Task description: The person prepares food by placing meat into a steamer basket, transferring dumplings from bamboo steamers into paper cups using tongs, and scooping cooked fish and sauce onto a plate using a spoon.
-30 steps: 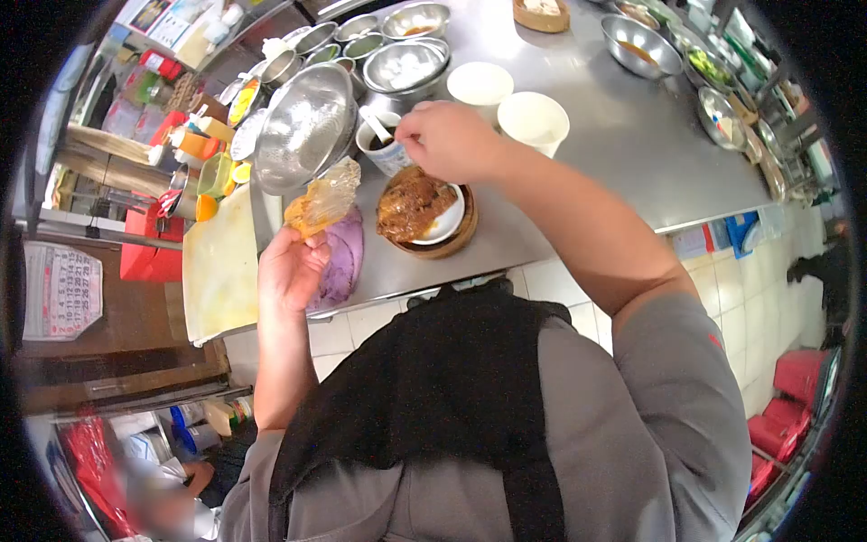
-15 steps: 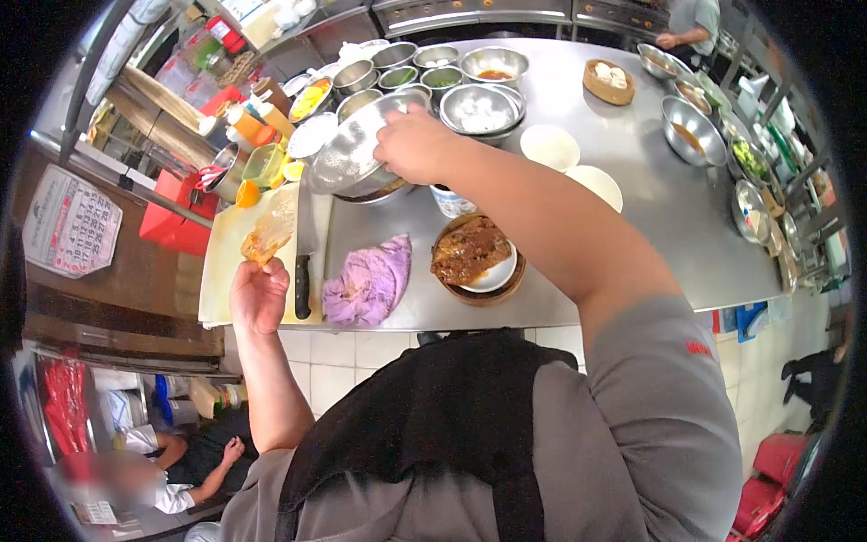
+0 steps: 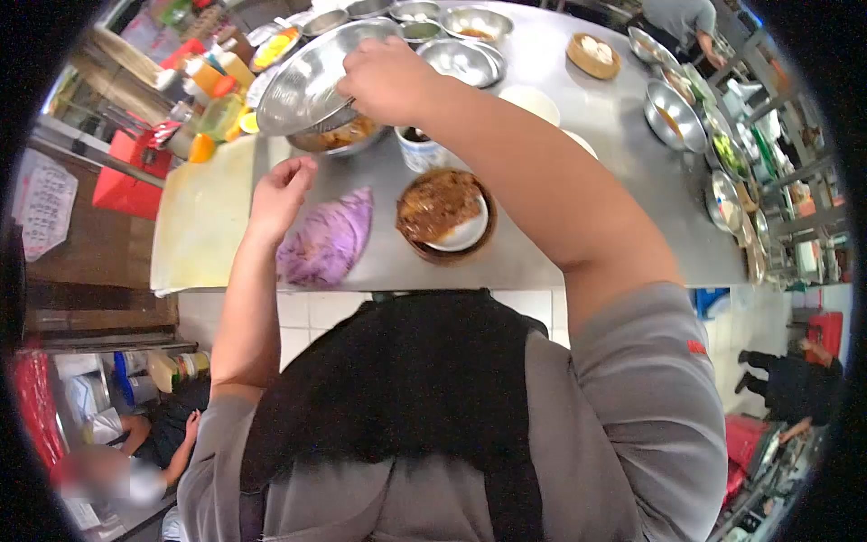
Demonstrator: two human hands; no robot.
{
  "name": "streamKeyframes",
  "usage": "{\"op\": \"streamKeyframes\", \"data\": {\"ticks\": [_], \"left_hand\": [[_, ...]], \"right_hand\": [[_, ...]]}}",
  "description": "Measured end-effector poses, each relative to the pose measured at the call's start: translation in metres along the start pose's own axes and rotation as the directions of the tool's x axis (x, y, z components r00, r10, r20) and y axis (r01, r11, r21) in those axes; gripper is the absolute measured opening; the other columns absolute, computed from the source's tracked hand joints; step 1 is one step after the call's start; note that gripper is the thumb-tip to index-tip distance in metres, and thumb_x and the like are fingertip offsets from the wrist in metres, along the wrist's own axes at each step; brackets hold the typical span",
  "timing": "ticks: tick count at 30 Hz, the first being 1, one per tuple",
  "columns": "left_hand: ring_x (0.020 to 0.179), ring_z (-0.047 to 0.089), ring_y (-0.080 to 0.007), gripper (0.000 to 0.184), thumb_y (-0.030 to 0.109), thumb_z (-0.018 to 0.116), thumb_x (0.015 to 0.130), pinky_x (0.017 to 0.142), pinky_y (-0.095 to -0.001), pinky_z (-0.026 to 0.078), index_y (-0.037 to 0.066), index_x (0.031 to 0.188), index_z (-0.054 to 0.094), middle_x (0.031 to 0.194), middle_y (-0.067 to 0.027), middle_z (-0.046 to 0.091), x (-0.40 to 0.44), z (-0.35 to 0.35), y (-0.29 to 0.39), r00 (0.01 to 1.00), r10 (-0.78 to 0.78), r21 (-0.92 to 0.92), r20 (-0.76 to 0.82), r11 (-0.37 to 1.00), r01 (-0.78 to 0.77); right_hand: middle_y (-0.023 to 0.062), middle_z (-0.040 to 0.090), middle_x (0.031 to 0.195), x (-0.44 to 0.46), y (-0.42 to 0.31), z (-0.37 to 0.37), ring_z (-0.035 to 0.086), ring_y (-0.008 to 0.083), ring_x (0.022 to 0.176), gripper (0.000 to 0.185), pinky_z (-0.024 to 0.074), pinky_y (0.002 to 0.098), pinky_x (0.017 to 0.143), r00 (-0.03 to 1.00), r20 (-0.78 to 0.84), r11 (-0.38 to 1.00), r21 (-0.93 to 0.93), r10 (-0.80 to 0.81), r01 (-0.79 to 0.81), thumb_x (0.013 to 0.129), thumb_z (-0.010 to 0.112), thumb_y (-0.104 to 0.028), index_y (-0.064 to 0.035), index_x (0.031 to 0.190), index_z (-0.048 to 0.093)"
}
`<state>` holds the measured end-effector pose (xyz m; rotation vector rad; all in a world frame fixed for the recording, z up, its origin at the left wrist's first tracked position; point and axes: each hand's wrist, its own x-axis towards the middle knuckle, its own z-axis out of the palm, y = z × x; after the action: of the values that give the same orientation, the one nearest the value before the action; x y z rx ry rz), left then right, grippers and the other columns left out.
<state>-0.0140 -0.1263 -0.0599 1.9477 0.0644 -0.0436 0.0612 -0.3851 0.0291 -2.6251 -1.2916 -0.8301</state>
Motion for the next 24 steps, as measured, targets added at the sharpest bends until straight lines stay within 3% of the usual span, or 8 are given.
{"op": "streamKeyframes", "data": {"ticks": [2,5,7,10,17,20,24], "left_hand": [[0.088,0.063,-0.0095,0.034,0.025,0.074,0.094,0.081,-0.0254,0.05,-0.002,0.115,0.07,0.099,-0.0044,0.072,-0.033,0.017,0.007,0.991,-0.012,0.01,0.134,1.0,0.011],[0.082,0.063,-0.0089,0.027,0.02,0.078,0.09,0.077,-0.026,0.052,-0.001,0.105,0.072,0.09,-0.0025,0.072,-0.067,0.044,0.007,0.973,0.045,0.031,0.227,0.998,-0.053],[0.082,0.063,-0.0089,0.027,0.02,0.08,0.088,0.075,-0.0265,0.053,-0.002,0.102,0.072,0.089,-0.003,0.071,-0.081,0.06,0.009,0.967,0.055,0.103,0.249,0.991,-0.083],[0.078,0.063,-0.011,0.025,0.018,0.08,0.087,0.072,-0.0271,0.052,-0.001,0.102,0.073,0.089,-0.0058,0.071,-0.084,0.074,0.011,0.964,0.111,0.184,0.24,0.97,-0.158],[0.072,0.064,-0.019,0.019,0.017,0.076,0.087,0.07,-0.0331,0.052,-0.001,0.095,0.074,0.085,-0.0126,0.07,-0.079,0.082,0.019,0.962,0.143,0.263,0.233,0.943,-0.204],[0.073,0.065,-0.0191,0.019,0.017,0.075,0.088,0.07,-0.0338,0.053,0.0,0.095,0.074,0.086,-0.0125,0.071,-0.077,0.085,0.014,0.962,0.154,0.302,0.226,0.928,-0.219],[0.075,0.063,-0.0117,0.017,0.014,0.075,0.089,0.071,-0.0285,0.052,-0.001,0.096,0.074,0.086,-0.0077,0.072,-0.077,0.087,0.012,0.967,0.124,0.297,0.223,0.936,-0.188]], "right_hand": [[0.005,0.066,0.095,-0.023,-0.006,-0.011,0.059,0.0261,0.106,0.01,0.0472,0.0445,0.089,0.995,-0.091,0.997,0.07,0.027,-0.02,0.086,0.072,-0.021,-0.0111,0.089,0.072],[0.0098,0.067,0.093,-0.081,0.006,-0.03,0.062,0.0311,0.1,0.013,0.0516,0.0458,0.084,0.97,0.187,0.967,0.172,0.157,-0.19,0.087,0.068,-0.022,-0.0112,0.091,0.073],[0.0107,0.067,0.092,-0.121,0.008,-0.049,0.064,0.0325,0.095,0.012,0.0531,0.0452,0.083,0.883,0.392,0.922,0.172,0.258,-0.346,0.088,0.067,-0.02,-0.0099,0.09,0.074],[0.0099,0.065,0.092,-0.165,0.005,-0.047,0.063,0.0295,0.096,0.013,0.0512,0.0407,0.086,0.78,0.521,0.802,0.269,0.345,-0.534,0.088,0.07,-0.019,-0.009,0.095,0.074],[0.0103,0.066,0.097,-0.192,-0.018,-0.041,0.062,0.03,0.099,0.017,0.0518,0.0421,0.088,0.802,0.456,0.773,0.315,0.385,-0.551,0.085,0.072,-0.02,-0.01,0.098,0.075],[0.0101,0.066,0.099,-0.199,-0.032,-0.038,0.062,0.0304,0.104,0.019,0.0512,0.042,0.092,0.817,0.445,0.83,0.242,0.366,-0.503,0.086,0.071,-0.026,-0.0122,0.098,0.076],[0.0114,0.065,0.097,-0.2,-0.037,-0.04,0.061,0.0312,0.104,0.021,0.05,0.0424,0.094,0.805,0.464,0.815,0.253,0.371,-0.521,0.085,0.072,-0.027,-0.0126,0.1,0.076]]}}
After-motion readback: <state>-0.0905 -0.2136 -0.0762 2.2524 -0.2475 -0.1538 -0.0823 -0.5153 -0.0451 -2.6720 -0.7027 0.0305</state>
